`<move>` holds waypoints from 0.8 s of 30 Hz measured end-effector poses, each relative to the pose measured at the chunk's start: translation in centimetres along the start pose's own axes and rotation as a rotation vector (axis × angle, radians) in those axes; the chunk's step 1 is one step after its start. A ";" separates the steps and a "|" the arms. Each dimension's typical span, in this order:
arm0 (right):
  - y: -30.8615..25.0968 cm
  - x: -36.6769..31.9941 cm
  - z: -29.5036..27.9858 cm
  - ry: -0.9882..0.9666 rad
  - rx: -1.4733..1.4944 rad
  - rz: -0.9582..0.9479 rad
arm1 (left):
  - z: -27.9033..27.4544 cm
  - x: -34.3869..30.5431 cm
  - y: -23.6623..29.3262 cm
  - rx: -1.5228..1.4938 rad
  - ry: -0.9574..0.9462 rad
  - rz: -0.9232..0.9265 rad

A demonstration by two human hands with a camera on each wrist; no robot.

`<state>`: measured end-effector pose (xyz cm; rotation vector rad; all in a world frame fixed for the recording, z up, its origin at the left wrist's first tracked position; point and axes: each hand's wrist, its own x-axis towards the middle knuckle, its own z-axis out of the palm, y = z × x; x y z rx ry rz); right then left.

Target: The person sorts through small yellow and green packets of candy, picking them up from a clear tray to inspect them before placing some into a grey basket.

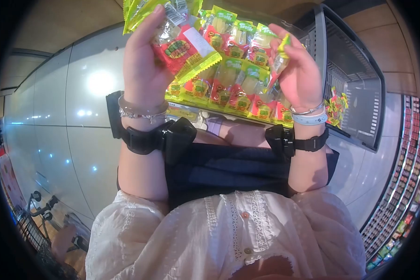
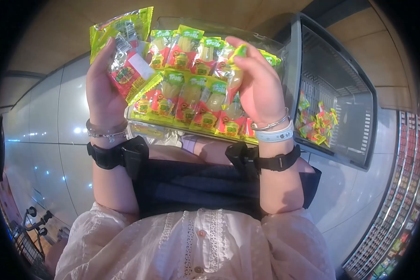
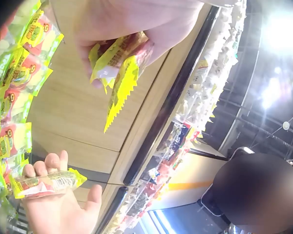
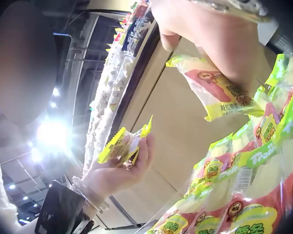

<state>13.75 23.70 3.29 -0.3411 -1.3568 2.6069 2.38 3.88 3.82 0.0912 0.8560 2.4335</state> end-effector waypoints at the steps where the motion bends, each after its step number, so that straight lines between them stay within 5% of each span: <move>1: 0.0 0.0 -0.3 -0.060 -0.165 0.065 | 0.1 0.0 0.0 -0.002 0.013 0.001; 16: 1.9 0.6 -0.1 0.127 -0.165 -0.181 | -1.1 0.6 0.2 0.049 0.025 0.008; 24: 1.7 0.4 0.5 0.043 -0.218 -0.184 | -0.7 0.5 -0.1 0.059 0.049 0.020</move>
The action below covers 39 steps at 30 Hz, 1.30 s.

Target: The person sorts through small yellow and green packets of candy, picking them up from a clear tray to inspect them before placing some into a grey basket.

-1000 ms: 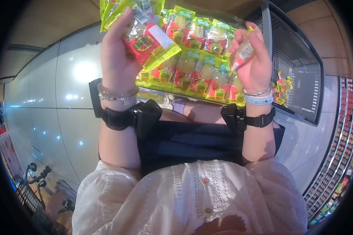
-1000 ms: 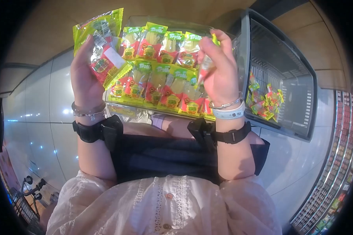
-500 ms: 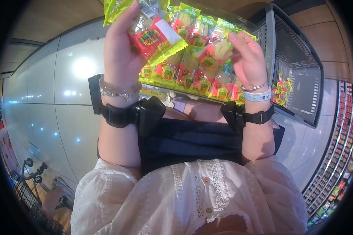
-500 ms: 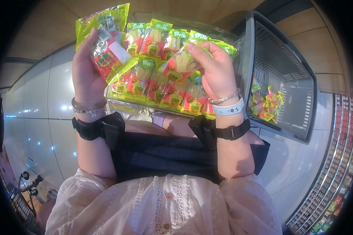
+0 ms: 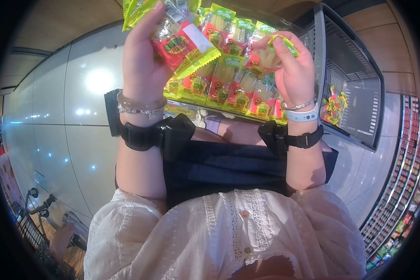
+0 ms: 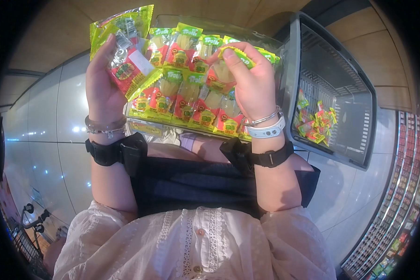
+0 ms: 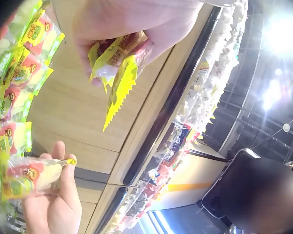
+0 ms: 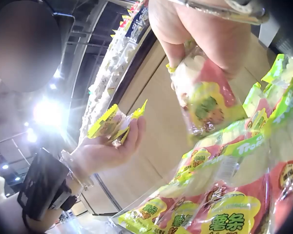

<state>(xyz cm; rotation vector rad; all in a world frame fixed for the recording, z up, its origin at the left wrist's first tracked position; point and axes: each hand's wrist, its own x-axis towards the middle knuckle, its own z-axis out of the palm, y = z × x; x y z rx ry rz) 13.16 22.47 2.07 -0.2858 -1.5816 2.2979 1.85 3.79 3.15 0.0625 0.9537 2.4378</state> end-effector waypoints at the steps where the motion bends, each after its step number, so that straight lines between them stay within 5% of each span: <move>1: 0.2 0.1 -0.2 -0.021 0.005 -0.041 | 0.1 -0.1 -0.1 -0.029 0.005 -0.024; 7: 0.3 0.7 -0.8 0.153 -0.081 -0.022 | -0.2 0.3 0.6 -0.056 -0.007 -0.024; 20: 2.1 6.7 -0.8 -0.036 -0.675 -0.033 | -1.0 0.3 1.8 -0.197 -0.142 0.000; 22: 2.1 6.5 -0.4 -0.021 -1.145 -0.211 | -1.4 0.3 1.7 -0.172 -0.131 -0.021; 23: 1.7 6.4 -0.3 -0.023 -1.150 -0.214 | -1.4 0.4 1.6 -0.138 -0.122 -0.045; 25: 0.2 5.8 0.7 0.229 -1.776 -0.897 | -0.1 -0.5 1.6 -0.087 -0.166 -0.044; 26: -0.5 5.6 1.1 0.227 -1.781 -0.904 | 0.4 -0.8 1.5 -0.030 -0.203 -0.048; 28: -2.4 4.9 2.8 0.009 -0.801 -0.321 | 0.3 -0.8 1.2 0.013 -0.283 -0.090; 29: -3.9 3.8 4.0 -0.052 -0.550 -0.177 | 0.7 -1.1 1.1 0.038 -0.341 -0.121; 32: -5.3 1.9 4.3 -0.269 -0.358 0.024 | 1.5 -2.0 1.2 0.148 -0.399 -0.222; 39: -3.8 -1.4 1.7 -0.115 -0.335 0.053 | 1.9 -2.1 -0.9 0.247 -0.506 -0.325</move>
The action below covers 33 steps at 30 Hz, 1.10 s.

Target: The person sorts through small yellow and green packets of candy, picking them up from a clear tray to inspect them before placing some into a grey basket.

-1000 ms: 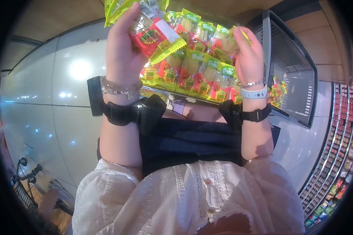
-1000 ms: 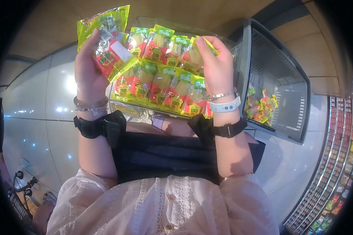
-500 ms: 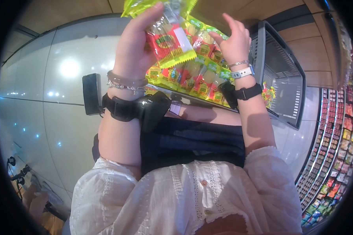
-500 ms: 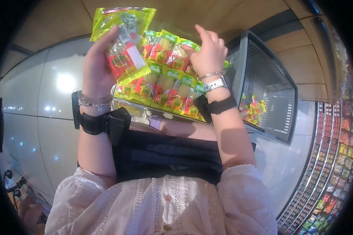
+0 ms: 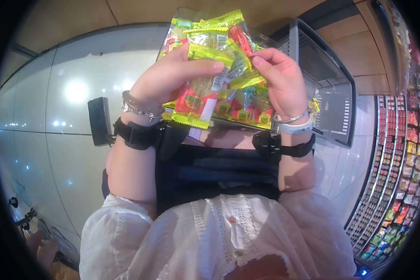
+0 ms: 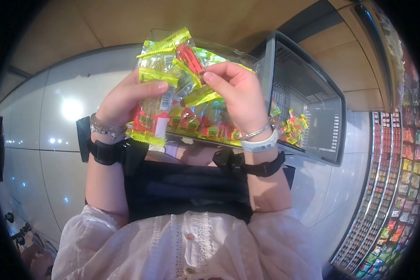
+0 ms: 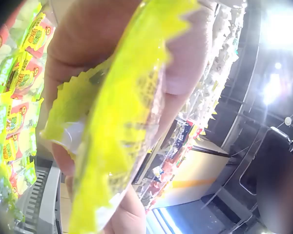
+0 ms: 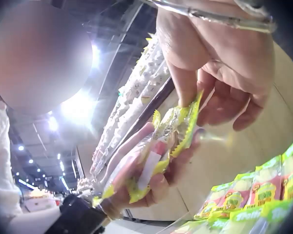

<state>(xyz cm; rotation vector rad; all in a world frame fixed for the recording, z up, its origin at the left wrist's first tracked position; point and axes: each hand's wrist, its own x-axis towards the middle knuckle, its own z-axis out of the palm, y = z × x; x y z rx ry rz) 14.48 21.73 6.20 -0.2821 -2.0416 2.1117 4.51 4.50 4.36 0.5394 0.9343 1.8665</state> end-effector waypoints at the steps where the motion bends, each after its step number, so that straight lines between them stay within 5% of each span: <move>1: 0.7 -0.2 -0.3 0.039 0.104 -0.018 | 0.0 0.0 -0.1 0.046 0.013 -0.018; 3: 1.0 -0.2 -1.0 0.088 0.070 -0.036 | -0.2 0.3 -0.2 0.099 0.029 -0.044; 5: 0.7 0.0 -1.9 0.448 -0.350 -0.286 | -0.4 0.4 -0.4 0.098 0.112 -0.065; 6: 0.8 0.6 -3.5 0.536 -0.706 -0.611 | -0.6 0.5 -0.4 0.097 0.116 -0.078; 9: -0.9 0.4 -4.6 0.720 -1.132 -0.619 | -1.2 1.0 -0.3 0.044 0.212 -0.047; 18: -1.2 0.1 -4.3 0.515 -0.898 -0.347 | -2.1 1.1 -0.4 0.036 0.355 0.019; 22: 0.7 1.0 -4.4 0.423 -0.957 -0.459 | -2.2 0.5 0.7 0.036 0.343 0.064; 24: 1.2 1.1 -3.6 0.395 -0.895 -0.264 | -2.4 0.2 1.3 0.004 0.348 0.089; 33: 5.0 2.4 -2.2 0.479 -1.030 -0.246 | -2.9 0.1 1.5 0.019 0.362 0.130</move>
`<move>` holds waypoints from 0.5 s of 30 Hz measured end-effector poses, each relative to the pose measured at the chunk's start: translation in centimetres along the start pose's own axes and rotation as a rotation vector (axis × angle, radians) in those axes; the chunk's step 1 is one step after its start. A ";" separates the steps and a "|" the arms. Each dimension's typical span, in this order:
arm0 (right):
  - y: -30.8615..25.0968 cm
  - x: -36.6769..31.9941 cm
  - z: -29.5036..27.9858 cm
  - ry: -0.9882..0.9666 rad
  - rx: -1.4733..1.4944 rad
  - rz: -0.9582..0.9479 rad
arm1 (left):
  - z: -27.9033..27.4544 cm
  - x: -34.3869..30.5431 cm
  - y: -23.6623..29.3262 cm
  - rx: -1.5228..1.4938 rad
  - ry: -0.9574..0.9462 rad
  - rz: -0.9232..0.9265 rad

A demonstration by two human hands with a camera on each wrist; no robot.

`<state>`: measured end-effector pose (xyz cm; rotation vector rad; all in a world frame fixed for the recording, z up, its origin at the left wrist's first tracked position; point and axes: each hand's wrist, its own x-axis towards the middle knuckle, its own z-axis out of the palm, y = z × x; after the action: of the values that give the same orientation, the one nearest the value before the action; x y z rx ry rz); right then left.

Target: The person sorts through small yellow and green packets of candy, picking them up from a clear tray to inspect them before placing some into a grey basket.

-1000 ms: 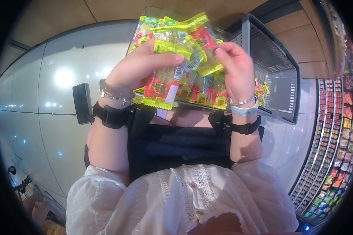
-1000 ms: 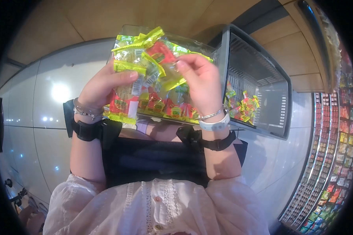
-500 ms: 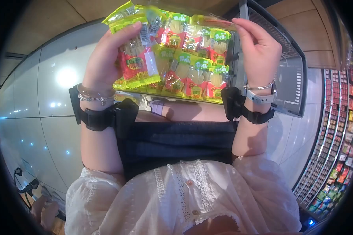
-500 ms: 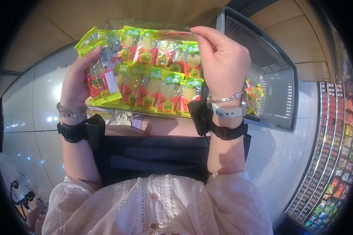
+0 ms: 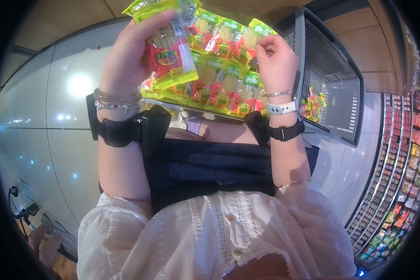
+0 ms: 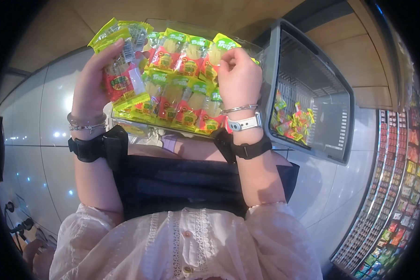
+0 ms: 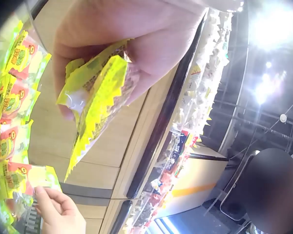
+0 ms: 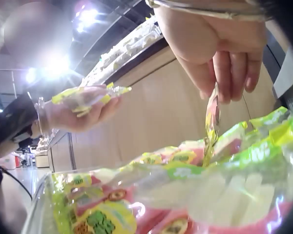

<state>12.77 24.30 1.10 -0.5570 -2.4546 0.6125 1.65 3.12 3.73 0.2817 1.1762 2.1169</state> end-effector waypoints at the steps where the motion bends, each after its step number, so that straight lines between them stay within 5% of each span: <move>1: 0.2 0.1 0.2 -0.006 0.071 0.061 | -0.2 0.0 0.0 -0.002 0.002 0.002; 6: 1.2 0.4 0.9 -0.104 0.086 0.154 | 0.3 -0.2 0.2 0.009 -0.025 0.034; 8: 1.6 0.3 1.1 -0.110 -0.122 -0.074 | 0.3 -0.1 0.2 -0.020 -0.037 0.034; 15: 1.0 0.1 0.9 -0.081 -0.219 -0.131 | 0.0 0.2 -0.3 -0.029 -0.057 0.023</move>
<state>12.38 24.92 -0.03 -0.4576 -2.6289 0.3209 1.66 3.41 3.44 0.3420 1.1135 2.1298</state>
